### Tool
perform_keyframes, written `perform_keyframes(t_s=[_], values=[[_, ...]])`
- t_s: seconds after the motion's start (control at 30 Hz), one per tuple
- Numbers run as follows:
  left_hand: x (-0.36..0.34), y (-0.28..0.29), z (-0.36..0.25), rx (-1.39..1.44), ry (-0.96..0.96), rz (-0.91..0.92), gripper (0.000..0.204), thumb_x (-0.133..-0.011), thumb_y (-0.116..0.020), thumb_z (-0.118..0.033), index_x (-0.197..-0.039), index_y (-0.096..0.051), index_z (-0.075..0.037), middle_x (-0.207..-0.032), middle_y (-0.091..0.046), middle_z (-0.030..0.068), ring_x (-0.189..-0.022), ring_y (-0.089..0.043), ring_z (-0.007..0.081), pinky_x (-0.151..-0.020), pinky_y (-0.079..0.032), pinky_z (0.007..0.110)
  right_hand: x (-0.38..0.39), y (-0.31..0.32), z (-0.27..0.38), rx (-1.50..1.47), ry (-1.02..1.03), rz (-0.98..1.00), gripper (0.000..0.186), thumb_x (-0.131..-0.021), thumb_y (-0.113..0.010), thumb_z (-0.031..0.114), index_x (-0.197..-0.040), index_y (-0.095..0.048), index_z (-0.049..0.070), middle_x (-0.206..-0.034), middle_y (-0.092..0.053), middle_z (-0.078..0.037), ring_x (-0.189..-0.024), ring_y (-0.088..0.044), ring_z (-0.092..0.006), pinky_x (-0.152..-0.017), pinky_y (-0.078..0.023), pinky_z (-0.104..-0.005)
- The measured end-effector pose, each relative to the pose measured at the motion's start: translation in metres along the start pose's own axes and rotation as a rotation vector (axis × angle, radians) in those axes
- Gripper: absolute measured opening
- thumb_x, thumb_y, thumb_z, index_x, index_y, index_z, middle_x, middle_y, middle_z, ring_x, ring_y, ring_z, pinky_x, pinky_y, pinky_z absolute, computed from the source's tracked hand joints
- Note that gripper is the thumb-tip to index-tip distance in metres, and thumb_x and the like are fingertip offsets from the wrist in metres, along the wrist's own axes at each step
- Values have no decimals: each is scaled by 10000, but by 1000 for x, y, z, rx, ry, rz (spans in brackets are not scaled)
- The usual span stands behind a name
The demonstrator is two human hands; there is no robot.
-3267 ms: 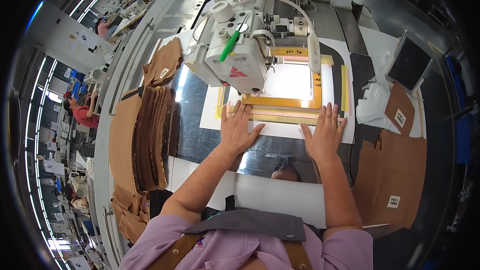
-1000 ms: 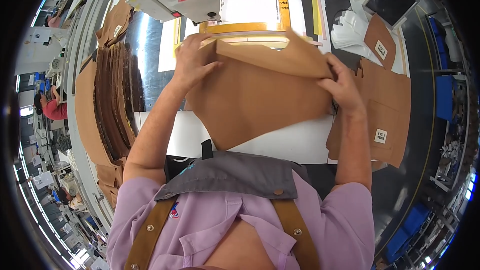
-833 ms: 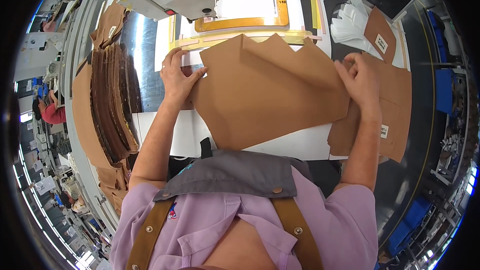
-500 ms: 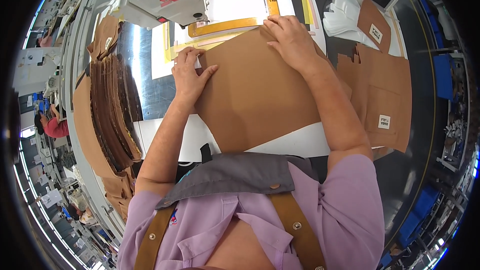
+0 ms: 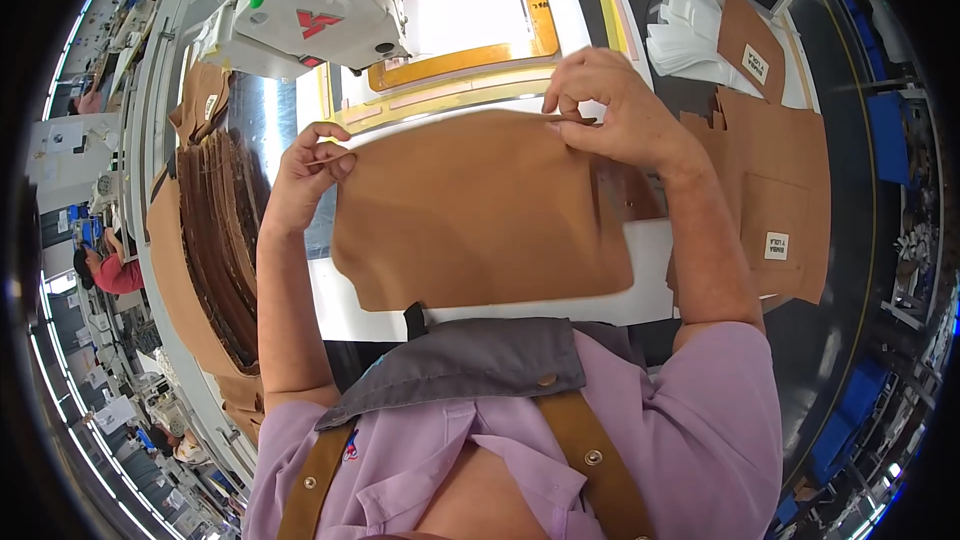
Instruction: Sewing brand labels onto leather pieces using an industrial sewing machine.
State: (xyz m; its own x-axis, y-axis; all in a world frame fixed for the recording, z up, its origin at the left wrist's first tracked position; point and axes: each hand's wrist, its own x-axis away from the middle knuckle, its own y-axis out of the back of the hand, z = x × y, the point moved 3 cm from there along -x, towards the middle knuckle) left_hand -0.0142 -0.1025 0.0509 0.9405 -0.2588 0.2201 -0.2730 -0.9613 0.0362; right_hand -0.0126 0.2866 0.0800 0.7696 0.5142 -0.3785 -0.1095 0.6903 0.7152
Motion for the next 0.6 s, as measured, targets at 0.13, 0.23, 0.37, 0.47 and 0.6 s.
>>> perform_keyframes(t_s=[0.13, 0.23, 0.37, 0.47, 0.6], values=[[-23, -1, 21, -149, 75, -103, 187, -959, -747, -127, -1099, -658, -40, -868, -730, 22, -810, -661, 86, -721, -513, 242, 9, -33, -39, -526, -521, 256, 219, -874, -729, 74, -852, -511, 90, -823, -609, 8, -805, -524, -61, -727, -418, -243], [-44, 10, 45, -352, 60, -220, 205, -945, -775, -224, -976, -721, -29, -810, -722, 23, -694, -624, 84, -633, -504, 266, 14, -44, -65, -581, -602, 191, 183, -919, -721, 111, -937, -542, 79, -754, -559, 31, -686, -484, -39, -618, -382, -220], [-53, -6, 30, -638, 71, -356, 239, -919, -809, -253, -939, -752, -21, -758, -684, 2, -638, -573, 53, -623, -508, 242, 4, -31, -53, -188, -638, -29, 191, -940, -720, 152, -1066, -610, 59, -695, -538, 31, -619, -498, -65, -574, -388, -231], [-68, -2, 35, -627, 40, -403, 234, -901, -820, -242, -913, -752, -19, -726, -663, -8, -610, -554, 55, -597, -493, 246, 6, -37, -74, -184, -647, -65, 243, -934, -724, 161, -1132, -633, 52, -703, -585, 4, -627, -534, -87, -602, -441, -279], [-93, 11, 42, -743, -22, -400, 210, -854, -832, -193, -919, -742, -15, -752, -665, 1, -650, -594, 76, -615, -499, 257, -6, -35, -97, -136, -562, -156, 249, -923, -722, 141, -1136, -636, 45, -755, -630, -9, -674, -583, -102, -657, -487, -283]])
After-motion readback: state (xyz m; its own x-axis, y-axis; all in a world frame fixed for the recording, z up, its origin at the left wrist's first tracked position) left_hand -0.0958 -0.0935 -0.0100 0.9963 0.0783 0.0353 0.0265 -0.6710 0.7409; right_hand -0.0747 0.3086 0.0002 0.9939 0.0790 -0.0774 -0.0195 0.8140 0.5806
